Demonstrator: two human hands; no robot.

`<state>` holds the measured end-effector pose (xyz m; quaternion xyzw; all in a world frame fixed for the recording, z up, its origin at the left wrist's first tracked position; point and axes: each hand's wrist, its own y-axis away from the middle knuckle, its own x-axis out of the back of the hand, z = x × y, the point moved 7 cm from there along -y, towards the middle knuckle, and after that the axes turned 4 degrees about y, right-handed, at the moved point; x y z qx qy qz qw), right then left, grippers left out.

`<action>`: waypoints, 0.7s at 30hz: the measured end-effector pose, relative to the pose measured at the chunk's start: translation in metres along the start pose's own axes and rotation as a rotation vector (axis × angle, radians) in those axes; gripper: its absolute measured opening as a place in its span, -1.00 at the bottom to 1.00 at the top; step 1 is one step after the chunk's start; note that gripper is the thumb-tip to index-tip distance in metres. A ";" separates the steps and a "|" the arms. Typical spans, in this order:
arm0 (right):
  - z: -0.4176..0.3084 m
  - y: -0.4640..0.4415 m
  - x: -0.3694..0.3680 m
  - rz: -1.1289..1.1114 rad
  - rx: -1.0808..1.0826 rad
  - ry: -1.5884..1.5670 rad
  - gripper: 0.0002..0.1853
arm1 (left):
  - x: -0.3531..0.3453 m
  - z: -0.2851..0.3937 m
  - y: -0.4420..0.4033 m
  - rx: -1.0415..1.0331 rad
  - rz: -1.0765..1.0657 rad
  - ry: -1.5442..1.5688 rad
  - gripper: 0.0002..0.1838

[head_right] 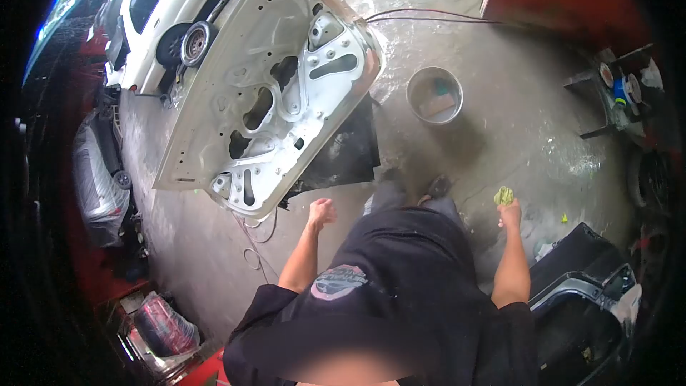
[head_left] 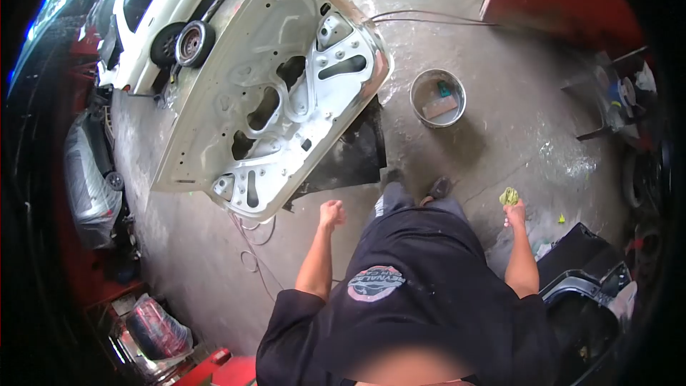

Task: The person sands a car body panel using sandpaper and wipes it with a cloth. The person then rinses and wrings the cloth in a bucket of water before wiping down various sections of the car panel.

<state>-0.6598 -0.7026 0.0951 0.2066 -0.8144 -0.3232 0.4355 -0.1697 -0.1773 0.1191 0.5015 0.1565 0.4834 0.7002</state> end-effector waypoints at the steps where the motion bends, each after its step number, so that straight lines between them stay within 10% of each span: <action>1: -0.008 -0.005 0.003 -0.004 -0.002 -0.013 -0.62 | -0.003 0.005 0.001 0.009 0.008 -0.007 -0.54; 11: -0.198 -0.045 0.029 0.008 0.233 -0.060 -0.63 | -0.105 0.080 -0.087 -0.061 -0.048 0.085 -0.75; 21: -0.394 -0.075 0.054 0.032 0.380 -0.033 -0.59 | -0.237 0.298 -0.126 -0.275 -0.334 0.184 -0.77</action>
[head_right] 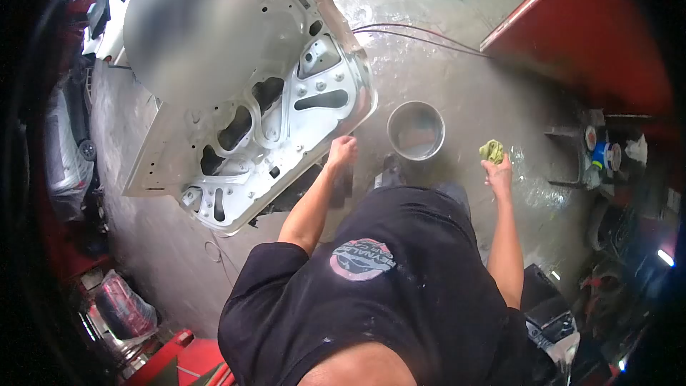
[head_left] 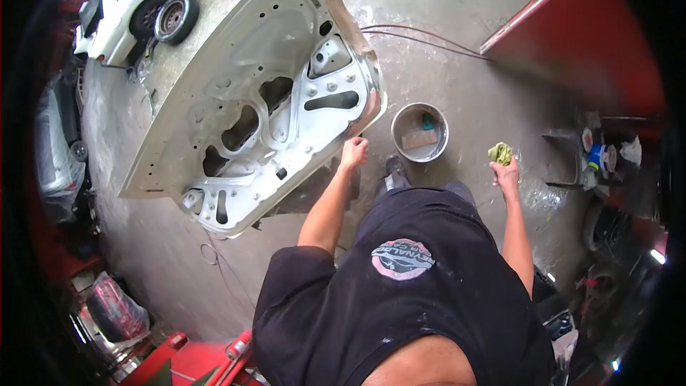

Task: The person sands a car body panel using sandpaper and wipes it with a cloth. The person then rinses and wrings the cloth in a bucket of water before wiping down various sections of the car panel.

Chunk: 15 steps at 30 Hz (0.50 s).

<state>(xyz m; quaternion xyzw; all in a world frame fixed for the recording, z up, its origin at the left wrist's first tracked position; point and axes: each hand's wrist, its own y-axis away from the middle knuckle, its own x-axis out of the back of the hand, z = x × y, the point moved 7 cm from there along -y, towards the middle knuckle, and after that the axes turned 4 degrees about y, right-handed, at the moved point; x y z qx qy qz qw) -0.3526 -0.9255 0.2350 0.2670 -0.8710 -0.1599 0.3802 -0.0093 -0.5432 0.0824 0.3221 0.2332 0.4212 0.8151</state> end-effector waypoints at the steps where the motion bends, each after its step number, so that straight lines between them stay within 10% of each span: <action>1: -0.024 -0.006 -0.002 -0.003 0.011 0.040 -0.58 | -0.011 0.028 -0.001 -0.042 0.014 0.006 -0.79; 9: -0.226 -0.045 -0.131 -0.334 0.526 0.192 -0.42 | -0.125 0.184 0.026 -0.249 -0.174 0.216 -0.19; 15: -0.346 -0.055 -0.242 -1.013 1.048 0.495 -0.42 | -0.106 0.207 -0.005 -0.417 0.154 0.663 -0.55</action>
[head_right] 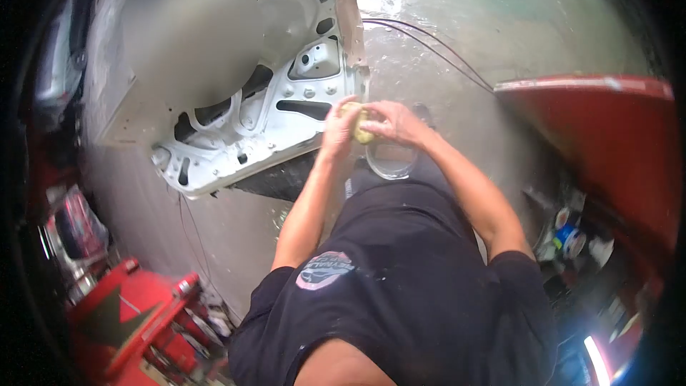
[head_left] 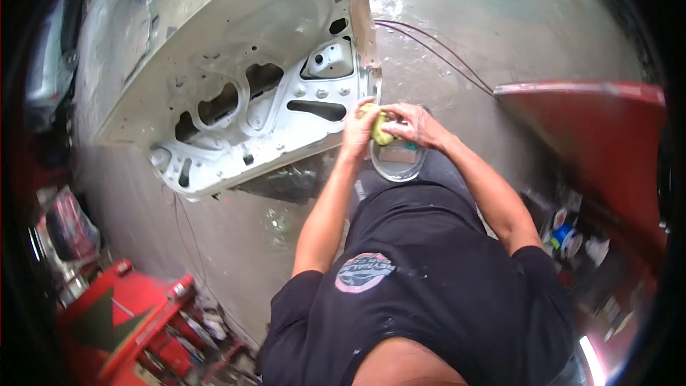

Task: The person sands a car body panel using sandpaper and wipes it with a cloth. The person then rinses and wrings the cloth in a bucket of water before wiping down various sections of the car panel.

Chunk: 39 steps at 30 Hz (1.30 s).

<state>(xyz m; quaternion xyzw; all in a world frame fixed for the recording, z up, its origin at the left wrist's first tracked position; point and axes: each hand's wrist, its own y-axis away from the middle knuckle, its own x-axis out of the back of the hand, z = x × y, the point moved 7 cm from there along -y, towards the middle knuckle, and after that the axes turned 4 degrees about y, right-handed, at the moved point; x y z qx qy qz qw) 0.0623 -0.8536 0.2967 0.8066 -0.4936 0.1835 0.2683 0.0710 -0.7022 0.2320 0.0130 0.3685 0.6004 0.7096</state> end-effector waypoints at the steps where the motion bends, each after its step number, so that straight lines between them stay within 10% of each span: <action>1: 0.023 -0.022 0.017 0.050 0.037 -0.081 -0.49 | 0.018 -0.001 -0.007 -0.025 0.071 -0.001 -0.60; 10: 0.129 -0.260 0.169 0.449 0.216 0.110 -0.68 | 0.064 -0.055 0.108 -0.180 0.965 0.280 -0.68; 24: 0.135 -0.318 0.158 0.406 0.461 0.214 -0.81 | -0.006 -0.207 0.157 0.089 1.141 0.274 -0.66; 39: 0.155 -0.322 0.143 0.156 0.269 0.057 -0.78 | -0.009 -0.251 0.184 0.029 1.217 0.410 -0.65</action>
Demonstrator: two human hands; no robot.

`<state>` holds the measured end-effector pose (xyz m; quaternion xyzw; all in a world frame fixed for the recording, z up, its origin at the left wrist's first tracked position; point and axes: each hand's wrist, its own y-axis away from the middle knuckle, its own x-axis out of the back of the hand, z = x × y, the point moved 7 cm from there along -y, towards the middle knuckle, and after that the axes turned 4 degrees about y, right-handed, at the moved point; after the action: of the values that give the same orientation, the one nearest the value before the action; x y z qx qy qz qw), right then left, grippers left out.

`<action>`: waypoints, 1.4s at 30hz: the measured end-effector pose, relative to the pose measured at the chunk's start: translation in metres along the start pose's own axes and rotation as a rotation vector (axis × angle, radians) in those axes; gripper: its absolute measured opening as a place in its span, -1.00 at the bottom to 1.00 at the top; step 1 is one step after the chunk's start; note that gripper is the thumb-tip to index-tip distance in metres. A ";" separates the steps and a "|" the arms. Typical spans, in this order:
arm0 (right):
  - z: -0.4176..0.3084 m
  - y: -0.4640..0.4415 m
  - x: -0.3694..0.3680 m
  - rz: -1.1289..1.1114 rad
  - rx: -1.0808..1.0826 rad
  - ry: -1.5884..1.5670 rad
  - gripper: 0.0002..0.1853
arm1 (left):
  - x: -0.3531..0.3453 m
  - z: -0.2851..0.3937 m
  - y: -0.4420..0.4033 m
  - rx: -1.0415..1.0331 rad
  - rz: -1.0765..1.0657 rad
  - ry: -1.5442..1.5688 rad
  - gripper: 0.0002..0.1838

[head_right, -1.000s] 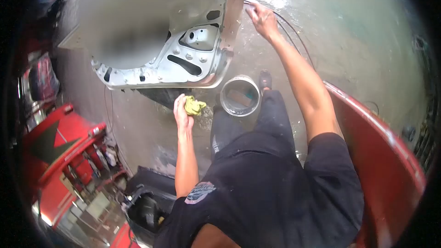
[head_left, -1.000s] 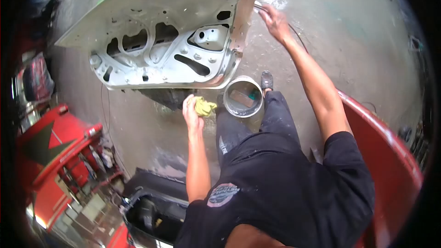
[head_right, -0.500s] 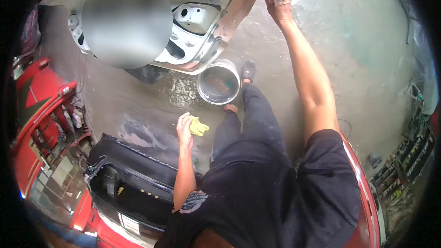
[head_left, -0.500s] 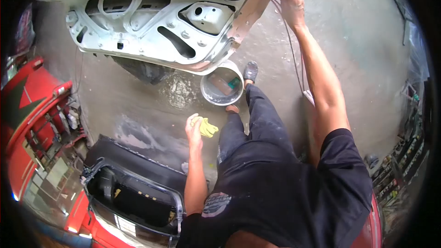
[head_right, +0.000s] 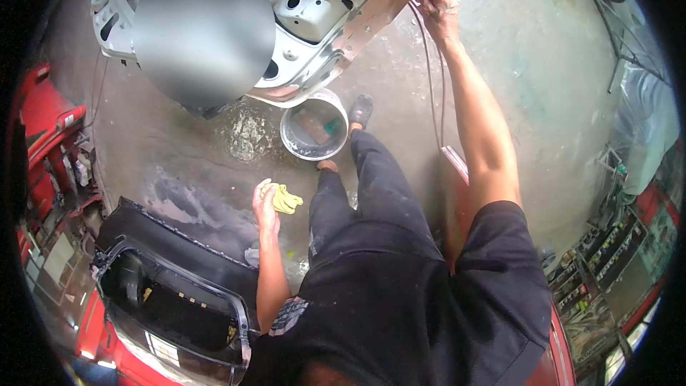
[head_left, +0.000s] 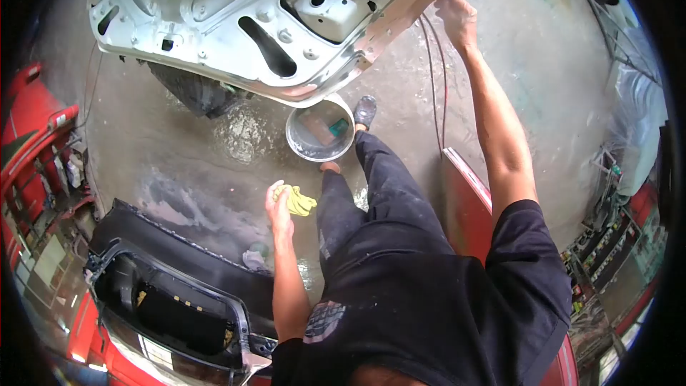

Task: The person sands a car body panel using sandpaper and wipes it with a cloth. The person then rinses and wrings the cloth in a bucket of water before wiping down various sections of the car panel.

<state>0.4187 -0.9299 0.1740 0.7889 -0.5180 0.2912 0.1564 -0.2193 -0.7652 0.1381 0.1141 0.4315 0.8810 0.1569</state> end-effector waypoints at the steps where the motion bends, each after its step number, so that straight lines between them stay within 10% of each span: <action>1: -0.003 -0.001 0.003 -0.020 -0.030 -0.006 -0.77 | 0.003 0.001 -0.001 -0.012 0.003 0.002 -0.65; 14: 0.014 0.007 -0.017 0.145 -0.092 -0.052 -0.60 | 0.039 -0.017 0.001 -0.035 0.025 -0.055 -0.66; 30: 0.045 0.090 -0.090 -0.414 -0.608 -0.587 -0.51 | -0.003 0.027 0.018 -0.084 -0.045 -0.077 -0.63; 38: -0.090 0.274 -0.127 -0.840 -0.207 -0.358 -0.39 | -0.083 0.056 0.028 -0.146 -0.203 -0.037 -0.66; 42: -0.166 0.341 -0.135 -1.047 0.031 -0.386 0.12 | -0.126 0.066 0.037 -0.164 -0.327 0.033 -0.58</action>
<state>0.0197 -0.8824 0.2012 0.9821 -0.0718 0.0322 0.1709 -0.0868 -0.7863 0.1991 0.0148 0.3736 0.8777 0.2996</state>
